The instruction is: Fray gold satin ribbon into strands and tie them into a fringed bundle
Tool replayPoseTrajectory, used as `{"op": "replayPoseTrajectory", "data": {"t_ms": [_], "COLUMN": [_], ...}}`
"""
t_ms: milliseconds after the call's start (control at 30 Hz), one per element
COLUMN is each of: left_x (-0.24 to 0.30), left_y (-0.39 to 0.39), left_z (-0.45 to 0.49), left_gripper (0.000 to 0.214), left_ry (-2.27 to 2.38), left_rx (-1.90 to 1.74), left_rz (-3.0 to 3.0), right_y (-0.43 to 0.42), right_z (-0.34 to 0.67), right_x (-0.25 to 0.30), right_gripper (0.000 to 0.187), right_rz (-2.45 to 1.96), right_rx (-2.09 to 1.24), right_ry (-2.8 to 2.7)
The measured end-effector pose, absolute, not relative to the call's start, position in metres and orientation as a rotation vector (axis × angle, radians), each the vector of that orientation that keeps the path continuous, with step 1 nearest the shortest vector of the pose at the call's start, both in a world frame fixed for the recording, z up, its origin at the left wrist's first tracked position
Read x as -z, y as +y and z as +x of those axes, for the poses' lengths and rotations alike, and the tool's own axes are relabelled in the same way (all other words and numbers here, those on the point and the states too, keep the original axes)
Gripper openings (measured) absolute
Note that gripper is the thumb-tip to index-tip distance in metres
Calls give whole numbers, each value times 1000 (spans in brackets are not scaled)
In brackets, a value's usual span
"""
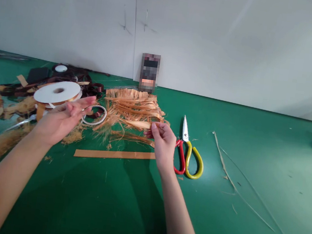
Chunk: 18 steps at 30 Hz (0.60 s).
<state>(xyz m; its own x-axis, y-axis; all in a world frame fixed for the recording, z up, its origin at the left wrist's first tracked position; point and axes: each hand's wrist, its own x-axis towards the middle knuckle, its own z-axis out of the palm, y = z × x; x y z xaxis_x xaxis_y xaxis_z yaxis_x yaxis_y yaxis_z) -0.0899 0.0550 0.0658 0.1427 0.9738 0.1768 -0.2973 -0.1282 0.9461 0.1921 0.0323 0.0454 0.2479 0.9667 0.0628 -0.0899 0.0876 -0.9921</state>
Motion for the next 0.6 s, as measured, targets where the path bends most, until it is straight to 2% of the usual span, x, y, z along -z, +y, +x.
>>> {"op": "replayPoseTrajectory", "data": {"t_ms": [167, 300, 600], "left_x": [-70, -75, -81], "left_y": [53, 49, 54], "left_z": [-81, -76, -99], "left_gripper": [32, 41, 37], "left_ry": [521, 535, 931], "left_rx": [-1263, -1280, -1351], "left_rz": [801, 615, 997], "right_y": [30, 29, 37], "right_z": [187, 185, 213], "right_x": [-48, -51, -49], "right_gripper": [13, 11, 8], "right_rz": [-1154, -1121, -1126], "right_rx": [-1074, -1070, -858], "right_ry": [-1016, -990, -725]}}
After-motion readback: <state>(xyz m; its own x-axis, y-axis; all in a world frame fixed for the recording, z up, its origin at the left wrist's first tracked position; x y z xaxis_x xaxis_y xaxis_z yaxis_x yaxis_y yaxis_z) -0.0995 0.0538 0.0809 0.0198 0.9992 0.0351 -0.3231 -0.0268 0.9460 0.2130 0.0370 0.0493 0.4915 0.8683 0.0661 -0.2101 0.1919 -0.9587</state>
